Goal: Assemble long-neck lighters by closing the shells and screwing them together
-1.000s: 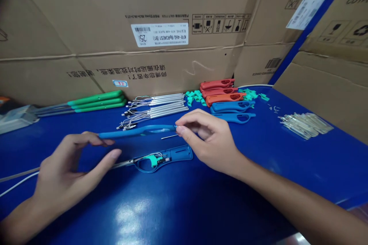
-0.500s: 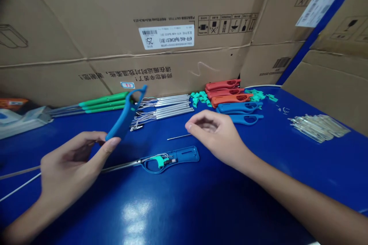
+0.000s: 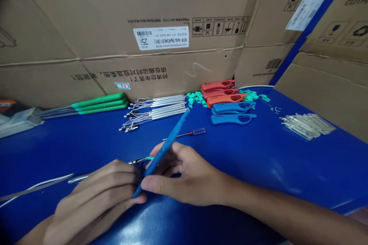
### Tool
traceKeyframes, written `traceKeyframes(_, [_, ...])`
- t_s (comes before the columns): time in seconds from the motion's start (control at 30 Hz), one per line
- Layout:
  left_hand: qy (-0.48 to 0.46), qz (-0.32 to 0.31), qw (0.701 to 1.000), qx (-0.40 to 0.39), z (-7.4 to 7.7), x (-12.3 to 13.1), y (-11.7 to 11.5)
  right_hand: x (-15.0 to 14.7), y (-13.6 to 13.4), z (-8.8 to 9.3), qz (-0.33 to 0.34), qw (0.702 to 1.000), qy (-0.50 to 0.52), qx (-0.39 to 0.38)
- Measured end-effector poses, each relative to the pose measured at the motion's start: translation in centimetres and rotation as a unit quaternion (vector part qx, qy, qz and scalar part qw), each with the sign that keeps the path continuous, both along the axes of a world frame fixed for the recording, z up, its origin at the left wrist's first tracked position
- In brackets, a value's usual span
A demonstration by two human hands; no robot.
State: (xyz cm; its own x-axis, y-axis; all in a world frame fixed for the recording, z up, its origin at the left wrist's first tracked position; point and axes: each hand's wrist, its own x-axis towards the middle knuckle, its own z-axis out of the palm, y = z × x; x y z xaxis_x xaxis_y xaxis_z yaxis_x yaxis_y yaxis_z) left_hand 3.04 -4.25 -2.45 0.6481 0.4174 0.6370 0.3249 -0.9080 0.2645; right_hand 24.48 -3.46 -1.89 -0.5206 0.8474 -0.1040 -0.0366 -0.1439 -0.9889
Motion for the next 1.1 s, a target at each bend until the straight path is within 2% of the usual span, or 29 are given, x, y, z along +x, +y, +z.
traceKeyframes(0.17, [0.055,0.004,0.998,-0.004,0.2,0.1,-0.4,0.1,0.0,0.5,-0.005,0.999,-0.023,0.028])
traceKeyframes(0.23, [0.067,0.028,0.997,-0.002,0.3,-0.2,-0.2,0.6,0.5,0.7,-0.046,0.995,-0.050,0.067])
traceKeyframes(0.3, [0.061,0.069,0.996,0.007,0.3,-0.7,0.2,1.5,1.4,0.8,-0.104,0.979,-0.110,0.140])
traceKeyframes(0.33, [0.052,0.093,0.994,0.015,0.3,-1.1,0.6,2.1,1.9,0.8,-0.129,0.961,-0.155,0.190])
traceKeyframes(0.4, [0.038,0.131,0.990,0.027,0.2,-1.8,1.3,3.2,2.8,0.9,-0.147,0.903,-0.263,0.307])
traceKeyframes(0.47, [0.032,0.163,0.986,0.024,0.0,-2.7,2.1,4.2,3.4,1.1,-0.129,0.844,-0.341,0.394])
traceKeyframes(0.53, [0.027,0.181,0.983,0.020,0.0,-3.3,2.7,4.8,3.7,1.3,-0.082,0.813,-0.377,0.437])
traceKeyframes(0.63, [0.035,0.181,0.983,0.023,0.2,-3.9,3.1,5.0,3.7,1.7,0.006,0.807,-0.404,0.432])
traceKeyframes(0.73, [0.058,0.141,0.988,0.020,0.4,-4.0,3.1,4.6,3.4,1.8,0.059,0.811,-0.411,0.412])
traceKeyframes(0.87, [0.094,0.093,0.991,-0.006,0.4,-3.8,3.1,4.4,3.2,1.7,0.087,0.814,-0.403,0.408])
traceKeyframes(1.1, [0.136,0.081,0.987,-0.025,0.4,-3.7,3.5,4.4,3.0,1.6,0.088,0.813,-0.400,0.414])
